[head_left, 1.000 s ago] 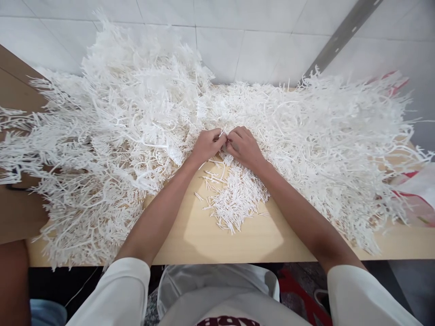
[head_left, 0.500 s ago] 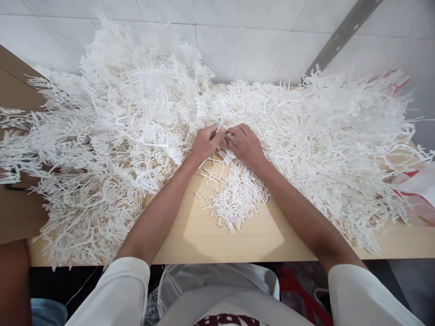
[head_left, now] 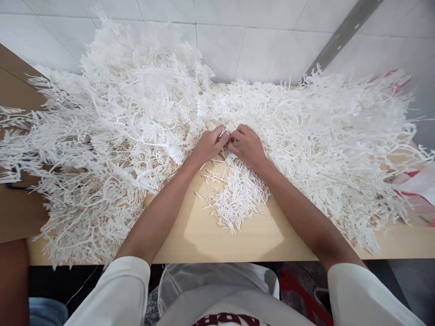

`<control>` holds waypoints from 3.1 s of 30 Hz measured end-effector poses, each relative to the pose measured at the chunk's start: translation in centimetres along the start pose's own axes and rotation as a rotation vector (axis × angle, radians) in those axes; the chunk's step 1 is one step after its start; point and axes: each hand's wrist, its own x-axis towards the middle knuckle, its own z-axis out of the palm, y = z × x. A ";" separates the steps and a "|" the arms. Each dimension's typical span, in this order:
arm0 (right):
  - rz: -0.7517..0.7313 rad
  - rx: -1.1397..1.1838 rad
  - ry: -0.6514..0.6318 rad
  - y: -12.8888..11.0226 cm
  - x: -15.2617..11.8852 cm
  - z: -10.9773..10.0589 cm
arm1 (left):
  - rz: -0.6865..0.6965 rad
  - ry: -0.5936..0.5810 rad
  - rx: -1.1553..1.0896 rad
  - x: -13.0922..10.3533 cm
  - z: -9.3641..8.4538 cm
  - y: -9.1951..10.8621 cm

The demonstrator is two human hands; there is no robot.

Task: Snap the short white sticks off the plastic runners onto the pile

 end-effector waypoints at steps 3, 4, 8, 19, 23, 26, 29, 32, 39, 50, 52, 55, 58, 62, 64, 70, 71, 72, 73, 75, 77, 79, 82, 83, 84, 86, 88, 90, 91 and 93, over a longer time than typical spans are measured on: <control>-0.112 0.027 0.004 -0.4 0.2 -0.2 | -0.048 0.026 -0.061 0.2 0.0 -0.1; -0.128 0.033 0.006 -0.4 0.3 -0.3 | -0.059 0.029 -0.077 0.2 0.0 -0.1; -0.110 0.089 -0.022 -0.3 0.5 -0.5 | -0.065 0.011 -0.073 0.2 0.2 -0.1; 0.049 0.254 0.058 -0.9 0.1 -1.4 | -0.192 0.153 -0.247 0.4 0.2 -0.8; 0.198 0.183 0.020 -0.9 0.1 -0.9 | -0.224 0.152 -0.316 0.3 0.2 -0.5; 0.119 0.116 -0.045 -0.9 0.0 -0.6 | -0.221 0.159 -0.321 0.3 0.2 -0.3; 0.102 0.034 -0.076 -0.9 0.0 -0.6 | -0.201 0.119 -0.280 0.3 0.2 -0.2; 0.025 0.009 -0.116 -0.9 0.3 -0.8 | -0.172 0.094 -0.222 0.3 0.1 -0.1; -0.228 0.123 -0.021 -1.7 0.2 -1.7 | -0.248 0.216 -0.359 0.6 -0.1 -0.6; 0.382 0.184 0.042 2.5 2.5 -4.1 | -0.154 0.132 -0.710 0.9 -0.8 1.0; 0.329 0.217 0.028 2.2 3.1 -5.2 | -0.161 0.153 -0.736 1.2 -1.4 1.5; 0.215 0.354 -0.130 1.0 4.0 -6.8 | -0.140 0.143 -0.777 1.6 -2.6 2.3; 0.142 0.478 -0.317 -0.4 4.3 -7.7 | -0.097 0.167 -0.819 1.8 -3.6 3.2; 0.173 0.493 -0.305 -2.0 4.3 -7.5 | -0.055 0.209 -0.890 2.0 -4.0 4.7; 0.228 0.479 -0.241 -2.5 4.2 -7.4 | -0.029 0.209 -0.902 2.0 -3.9 5.4; 0.329 0.623 -0.070 -2.7 4.4 -7.9 | 0.016 0.234 -0.640 2.4 -3.8 5.5; 0.347 0.648 -0.047 -2.6 4.4 -7.9 | 0.040 0.223 -0.620 2.5 -3.8 5.2; 0.371 0.667 -0.016 -2.5 4.5 -7.9 | 0.061 0.206 -0.598 2.5 -3.8 4.9; 0.398 0.684 0.017 -2.4 4.5 -7.9 | 0.075 0.184 -0.571 2.5 -3.9 4.5; 0.454 0.708 0.083 -2.2 4.6 -7.7 | 0.089 0.138 -0.512 2.5 -4.0 4.1; 0.495 0.723 0.127 -2.0 4.7 -7.5 | 0.092 0.118 -0.469 2.3 -4.1 3.9; 0.513 0.729 0.143 -1.8 4.7 -7.5 | 0.095 0.103 -0.452 2.1 -4.1 4.0; 0.515 0.715 0.144 -1.6 4.6 -7.6 | 0.092 0.066 -0.435 1.8 -4.0 4.6; 0.513 0.700 0.130 -1.6 4.6 -7.8 | 0.085 0.083 -0.437 1.8 -3.9 4.8; 0.505 0.680 0.093 -1.6 4.6 -8.0 | 0.072 0.122 -0.445 1.8 -3.9 4.9; 0.458 0.628 -0.080 -1.9 4.6 -8.5 | 0.033 0.230 -0.466 1.8 -3.8 4.9; 0.378 0.558 -0.313 -2.2 4.6 -9.3 | -0.003 0.306 -0.459 1.9 -3.7 4.8; 0.301 0.479 -0.462 -2.7 4.7 -10.2 | -0.018 0.321 -0.435 1.9 -3.3 4.6; 0.269 0.446 -0.502 -2.8 4.7 -10.6 | -0.021 0.316 -0.426 1.9 -3.0 4.6; 0.217 0.403 -0.556 -2.9 4.8 -11.4 | -0.028 0.306 -0.421 1.8 -2.4 4.7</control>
